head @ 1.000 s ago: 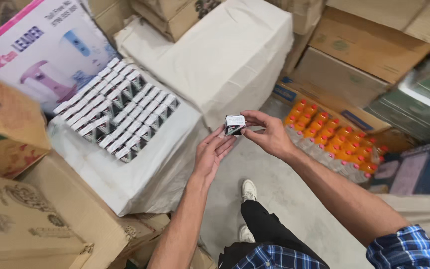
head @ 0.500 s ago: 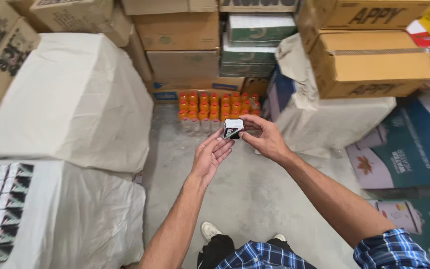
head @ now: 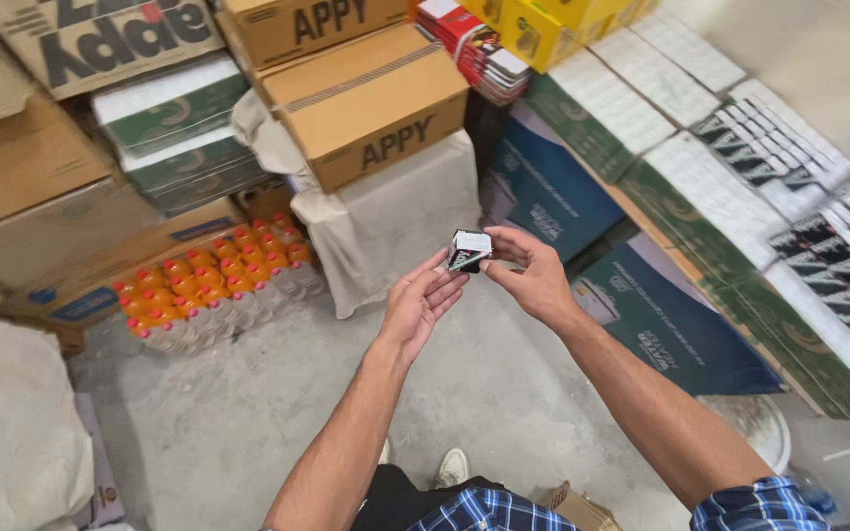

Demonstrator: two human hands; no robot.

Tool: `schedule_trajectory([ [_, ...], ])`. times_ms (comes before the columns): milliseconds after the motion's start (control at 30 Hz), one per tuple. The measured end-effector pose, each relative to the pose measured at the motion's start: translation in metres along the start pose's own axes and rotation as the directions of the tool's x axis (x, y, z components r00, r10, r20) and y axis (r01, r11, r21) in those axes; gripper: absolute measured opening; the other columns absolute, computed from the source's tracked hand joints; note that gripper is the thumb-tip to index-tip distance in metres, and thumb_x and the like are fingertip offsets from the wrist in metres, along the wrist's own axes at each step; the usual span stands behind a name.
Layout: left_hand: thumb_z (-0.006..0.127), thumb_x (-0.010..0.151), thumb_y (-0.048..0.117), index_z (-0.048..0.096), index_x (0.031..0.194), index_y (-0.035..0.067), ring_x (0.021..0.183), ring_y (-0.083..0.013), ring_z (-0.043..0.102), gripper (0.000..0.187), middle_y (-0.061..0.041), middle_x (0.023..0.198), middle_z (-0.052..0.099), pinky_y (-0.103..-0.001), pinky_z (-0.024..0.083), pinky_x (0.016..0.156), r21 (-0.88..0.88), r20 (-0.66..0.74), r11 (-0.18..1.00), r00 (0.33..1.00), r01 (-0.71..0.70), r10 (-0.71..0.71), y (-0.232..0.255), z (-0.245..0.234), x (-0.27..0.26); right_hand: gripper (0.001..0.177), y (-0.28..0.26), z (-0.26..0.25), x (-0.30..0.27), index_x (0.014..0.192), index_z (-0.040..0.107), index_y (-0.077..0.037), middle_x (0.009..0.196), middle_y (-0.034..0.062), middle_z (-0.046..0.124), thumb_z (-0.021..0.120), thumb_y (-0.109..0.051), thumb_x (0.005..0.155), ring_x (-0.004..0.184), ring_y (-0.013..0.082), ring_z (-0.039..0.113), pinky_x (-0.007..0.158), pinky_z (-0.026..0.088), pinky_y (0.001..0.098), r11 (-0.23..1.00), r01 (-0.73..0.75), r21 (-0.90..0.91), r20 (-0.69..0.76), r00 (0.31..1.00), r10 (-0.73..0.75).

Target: The person repeatedly picks up small white boxes from a large pile and places them onto a stack on a nearby table. The task involves walking back and forth between the two locations, handling one box at a time.

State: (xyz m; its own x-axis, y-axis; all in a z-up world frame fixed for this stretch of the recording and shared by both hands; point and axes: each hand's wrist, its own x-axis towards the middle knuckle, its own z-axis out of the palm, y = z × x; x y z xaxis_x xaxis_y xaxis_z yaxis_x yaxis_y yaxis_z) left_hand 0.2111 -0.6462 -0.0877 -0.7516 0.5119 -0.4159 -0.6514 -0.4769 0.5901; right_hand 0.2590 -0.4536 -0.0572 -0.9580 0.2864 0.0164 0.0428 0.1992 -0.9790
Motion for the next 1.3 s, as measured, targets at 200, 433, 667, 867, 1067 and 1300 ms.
schedule_trajectory([
  [200, 0.062, 0.091, 0.008, 0.064, 0.135, 0.011, 0.110, -0.0342, 0.070, 0.044, -0.025, 0.112, 0.073, -0.046, 0.055, 0.100, 0.087, 0.143, 0.986, 0.978, 0.142, -0.154, -0.066, 0.104, 0.072, 0.049, -0.002, -0.121, -0.015, 0.133, 0.067, -0.011, 0.117, 0.0120, 0.075, 0.076, -0.005, 0.085, 0.107, 0.0204, 0.072, 0.087, 0.061, 0.0336, 0.997, -0.064, -0.045, -0.249, 0.967, 0.051],
  [433, 0.063, 0.091, 0.008, 0.067, 0.133, 0.011, 0.104, -0.0320, 0.073, 0.042, -0.023, 0.105, 0.074, -0.045, 0.057, 0.097, 0.269, 0.223, 0.923, 0.915, 0.274, -0.336, -0.149, 0.195, 0.177, 0.048, 0.033, -0.238, -0.007, 0.131, 0.066, -0.003, 0.118, 0.0221, 0.072, 0.078, -0.006, 0.085, 0.106, 0.0296, 0.073, 0.086, 0.062, 0.0374, 0.992, -0.091, -0.090, -0.475, 0.879, 0.037],
  [667, 0.063, 0.097, 0.034, 0.064, 0.135, 0.010, 0.111, -0.0345, 0.069, 0.044, -0.022, 0.111, 0.067, -0.047, 0.052, 0.102, 0.441, 0.182, 0.818, 0.856, 0.368, -0.483, -0.199, 0.292, 0.276, 0.048, 0.087, -0.333, 0.040, 0.128, 0.067, 0.000, 0.117, 0.0241, 0.072, 0.080, -0.001, 0.081, 0.101, 0.0312, 0.074, 0.083, 0.063, 0.0343, 0.983, -0.154, -0.095, -0.633, 0.772, 0.060],
  [867, 0.083, 0.086, 0.026, 0.066, 0.132, 0.007, 0.093, -0.0263, 0.075, 0.052, -0.017, 0.103, 0.070, -0.042, 0.057, 0.093, 0.599, 0.155, 0.740, 0.863, 0.306, -0.482, -0.241, 0.354, 0.339, 0.049, 0.114, -0.389, 0.070, 0.130, 0.063, -0.003, 0.117, 0.0267, 0.070, 0.077, -0.002, 0.083, 0.103, 0.0339, 0.074, 0.088, 0.062, 0.0366, 0.969, -0.246, -0.019, -0.709, 0.686, 0.161],
  [1067, 0.080, 0.085, 0.011, 0.066, 0.128, 0.001, 0.072, -0.0150, 0.068, 0.047, -0.011, 0.091, 0.067, -0.033, 0.063, 0.080, 0.560, 0.116, 0.758, 0.874, 0.335, -0.472, -0.286, 0.391, 0.386, 0.055, 0.108, -0.443, 0.097, 0.136, 0.057, -0.007, 0.119, 0.0235, 0.068, 0.078, -0.017, 0.087, 0.108, 0.0341, 0.072, 0.097, 0.058, 0.0431, 0.921, -0.380, -0.089, -0.678, 0.700, 0.223],
  [1300, 0.081, 0.086, 0.014, 0.068, 0.128, 0.004, 0.079, -0.0163, 0.070, 0.045, -0.011, 0.094, 0.070, -0.036, 0.060, 0.086, 0.558, 0.078, 0.748, 0.875, 0.358, -0.477, -0.353, 0.423, 0.435, 0.047, 0.124, -0.520, 0.120, 0.124, 0.065, 0.000, 0.113, 0.0238, 0.070, 0.080, -0.023, 0.086, 0.108, 0.0354, 0.073, 0.094, 0.058, 0.0417, 0.871, -0.480, -0.105, -0.651, 0.695, 0.305],
])
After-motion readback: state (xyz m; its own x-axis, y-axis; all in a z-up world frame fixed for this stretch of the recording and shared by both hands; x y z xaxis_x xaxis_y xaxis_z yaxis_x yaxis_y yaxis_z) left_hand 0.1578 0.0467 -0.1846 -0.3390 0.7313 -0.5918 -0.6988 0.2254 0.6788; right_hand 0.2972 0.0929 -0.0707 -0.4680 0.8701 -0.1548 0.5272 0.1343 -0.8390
